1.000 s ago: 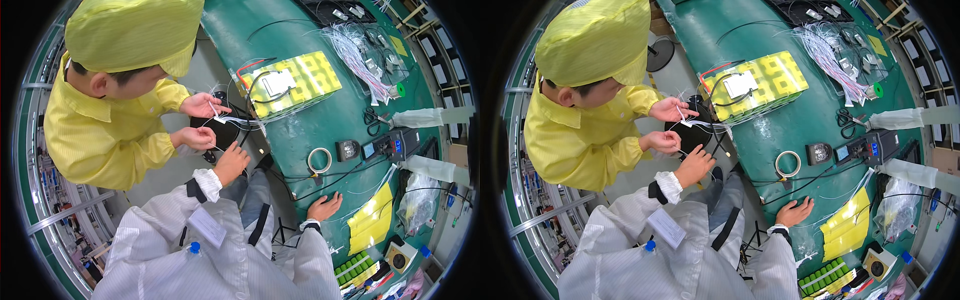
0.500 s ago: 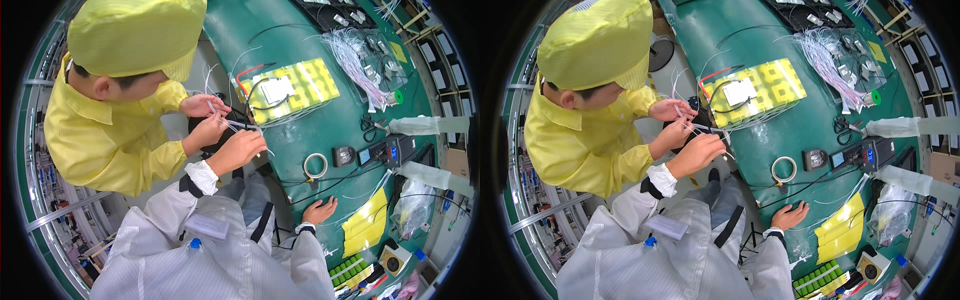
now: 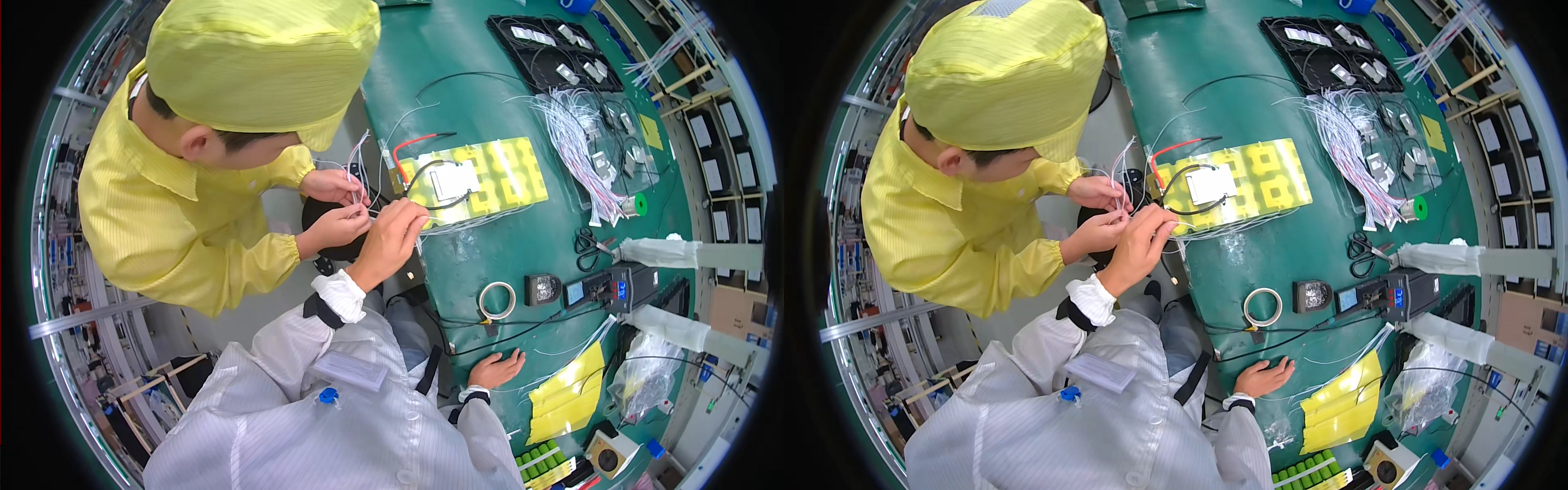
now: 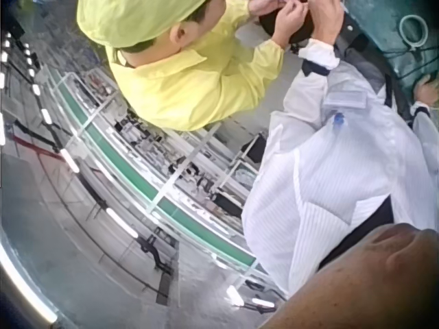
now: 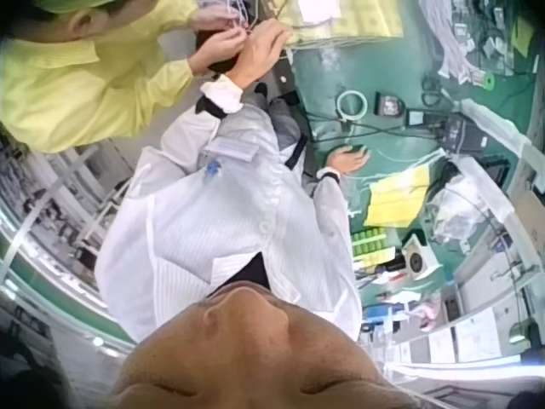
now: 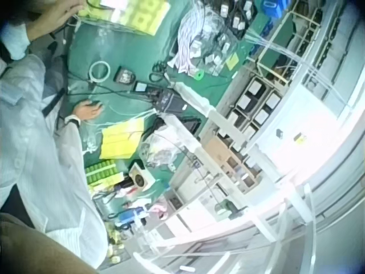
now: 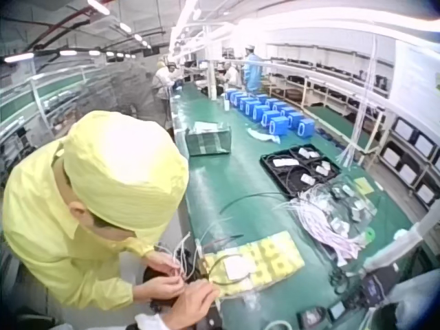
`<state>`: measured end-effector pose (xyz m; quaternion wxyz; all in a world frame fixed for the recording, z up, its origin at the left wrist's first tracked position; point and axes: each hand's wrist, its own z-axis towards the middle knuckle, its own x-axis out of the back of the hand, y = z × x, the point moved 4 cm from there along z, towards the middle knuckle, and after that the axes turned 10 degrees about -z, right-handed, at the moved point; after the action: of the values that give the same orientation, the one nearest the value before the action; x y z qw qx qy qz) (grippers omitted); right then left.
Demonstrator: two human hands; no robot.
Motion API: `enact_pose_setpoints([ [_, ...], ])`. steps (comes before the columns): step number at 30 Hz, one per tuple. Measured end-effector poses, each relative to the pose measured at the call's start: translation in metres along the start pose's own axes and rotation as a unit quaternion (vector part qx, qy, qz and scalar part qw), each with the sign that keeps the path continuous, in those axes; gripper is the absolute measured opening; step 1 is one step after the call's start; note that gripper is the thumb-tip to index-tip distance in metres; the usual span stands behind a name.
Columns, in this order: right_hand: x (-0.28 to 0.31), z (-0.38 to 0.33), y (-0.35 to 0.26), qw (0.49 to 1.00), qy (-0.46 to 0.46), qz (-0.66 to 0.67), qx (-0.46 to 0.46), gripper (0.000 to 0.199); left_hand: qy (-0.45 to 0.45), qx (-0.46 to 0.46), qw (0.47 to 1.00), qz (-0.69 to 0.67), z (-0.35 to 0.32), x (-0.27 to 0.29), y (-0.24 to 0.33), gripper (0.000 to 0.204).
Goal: The recorder is soldering wires onto a large battery pack assembly at a factory workbench.
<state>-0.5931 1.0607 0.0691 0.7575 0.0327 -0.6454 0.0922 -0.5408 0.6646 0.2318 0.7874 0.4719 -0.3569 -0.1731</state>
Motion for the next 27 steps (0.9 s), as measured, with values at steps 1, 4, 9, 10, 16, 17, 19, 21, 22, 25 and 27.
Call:
enact_pose_setpoints([
  [1, -0.001, 0.002, -0.001, 1.000, -0.002, 0.001, 0.007, 0.042, 0.002, 0.009, 1.000, 0.007, -0.002, 0.000, 0.003, 0.006],
  [4, -0.001, 0.001, -0.003, 1.000, 0.009, -0.009, 0.008, 0.044, 0.000, 0.002, 1.000, 0.017, -0.007, 0.001, 0.010, 0.005],
  [9, -0.003, 0.003, -0.005, 1.000, 0.005, -0.019, 0.012, 0.047, -0.006, 0.006, 1.000, 0.010, -0.017, 0.004, 0.008, 0.007],
  [10, -0.004, 0.003, -0.007, 1.000, 0.012, -0.017, 0.011, 0.047, -0.008, 0.011, 1.000, 0.011, -0.020, 0.004, 0.008, 0.007],
  [16, -0.002, 0.003, -0.006, 1.000, 0.009, -0.029, 0.009, 0.047, -0.036, -0.022, 0.999, 0.004, -0.029, 0.001, 0.007, 0.007],
  [17, -0.002, 0.002, -0.005, 0.999, 0.009, -0.031, 0.009, 0.047, -0.036, -0.023, 0.999, 0.002, -0.032, 0.000, 0.008, 0.007],
  [19, -0.004, 0.002, -0.006, 0.999, 0.011, -0.031, 0.009, 0.047, -0.044, 0.006, 0.999, -0.009, -0.036, -0.003, 0.007, 0.008],
  [21, -0.003, -0.001, -0.005, 0.999, 0.009, -0.030, 0.009, 0.046, -0.043, 0.000, 0.999, -0.010, -0.038, -0.003, 0.007, 0.007],
  [22, -0.002, -0.002, -0.003, 0.999, 0.007, -0.032, 0.008, 0.046, -0.043, -0.003, 0.999, -0.010, -0.041, -0.004, 0.008, 0.007],
  [25, -0.002, 0.002, -0.006, 1.000, 0.010, -0.026, 0.002, 0.045, -0.051, -0.003, 0.999, -0.010, -0.048, -0.005, 0.005, 0.007],
  [27, -0.002, 0.002, -0.008, 0.999, 0.016, -0.031, 0.012, 0.046, -0.059, -0.006, 0.998, -0.011, -0.047, -0.003, 0.005, 0.007],
])
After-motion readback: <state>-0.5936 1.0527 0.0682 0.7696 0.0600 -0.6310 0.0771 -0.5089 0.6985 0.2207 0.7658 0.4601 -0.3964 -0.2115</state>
